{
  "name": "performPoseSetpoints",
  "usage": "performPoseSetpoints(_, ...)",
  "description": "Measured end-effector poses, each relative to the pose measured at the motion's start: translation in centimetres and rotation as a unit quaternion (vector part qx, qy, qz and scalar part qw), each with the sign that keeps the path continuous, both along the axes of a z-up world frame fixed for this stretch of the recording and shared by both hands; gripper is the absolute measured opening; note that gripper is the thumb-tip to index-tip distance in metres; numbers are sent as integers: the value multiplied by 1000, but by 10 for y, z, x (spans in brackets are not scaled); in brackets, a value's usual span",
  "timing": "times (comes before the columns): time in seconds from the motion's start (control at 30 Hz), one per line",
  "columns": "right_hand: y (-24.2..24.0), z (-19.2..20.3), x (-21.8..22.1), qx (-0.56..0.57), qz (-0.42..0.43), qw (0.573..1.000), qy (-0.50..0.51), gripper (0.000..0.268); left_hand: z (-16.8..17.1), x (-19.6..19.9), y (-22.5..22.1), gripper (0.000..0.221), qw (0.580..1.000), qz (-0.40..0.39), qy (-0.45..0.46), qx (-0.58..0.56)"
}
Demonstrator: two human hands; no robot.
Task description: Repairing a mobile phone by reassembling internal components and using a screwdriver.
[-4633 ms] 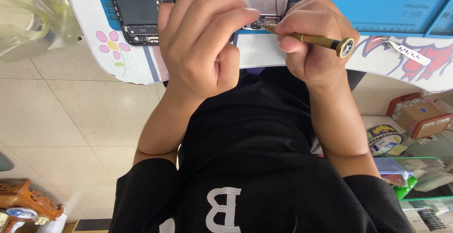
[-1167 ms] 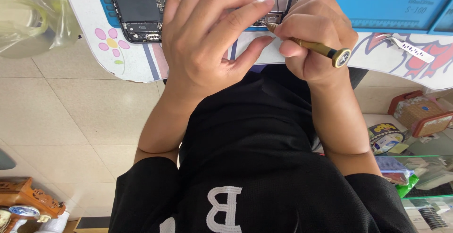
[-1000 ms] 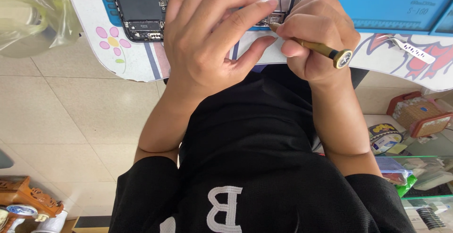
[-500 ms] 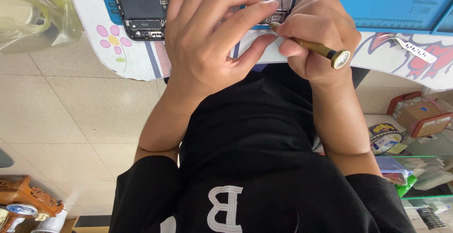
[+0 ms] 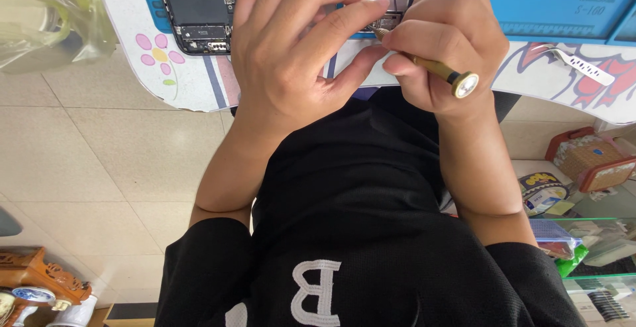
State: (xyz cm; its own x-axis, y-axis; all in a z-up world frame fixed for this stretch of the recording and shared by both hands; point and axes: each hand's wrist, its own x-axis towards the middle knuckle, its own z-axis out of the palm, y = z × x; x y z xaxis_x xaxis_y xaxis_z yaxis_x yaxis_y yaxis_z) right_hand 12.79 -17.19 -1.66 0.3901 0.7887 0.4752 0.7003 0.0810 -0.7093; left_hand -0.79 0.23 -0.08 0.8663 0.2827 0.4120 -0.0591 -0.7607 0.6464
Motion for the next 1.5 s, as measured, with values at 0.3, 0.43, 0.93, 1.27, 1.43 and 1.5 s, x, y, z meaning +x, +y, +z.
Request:
performPoseSetpoints(0.3, 5, 49, 0, -100, 4, 994, -34, 22, -2, 5, -1, 28, 997, 11, -74, 12)
performPoseSetpoints(0.43, 4, 59, 2, -115, 3, 990, -78, 23, -3, 6, -4, 26, 996, 26, -84, 26)
performPoseSetpoints(0.93, 39, 133, 24, -299, 127, 845, -425, 10, 4, -2, 1, 26, 997, -6, -70, -22)
performPoseSetpoints(1.27, 47, 137, 12, -350, 61, 822, -445, 23, 3, -11, 1, 43, 987, 6, -86, -133)
performPoseSetpoints(1.43, 46, 131, 9, -335, 49, 803, -491, 13, -2, -11, 1, 43, 988, 7, -89, -126)
performPoseSetpoints(1.5, 56, 137, 6, -488, 95, 777, -386, 43, -1, -11, -1, 43, 986, 14, -80, -144)
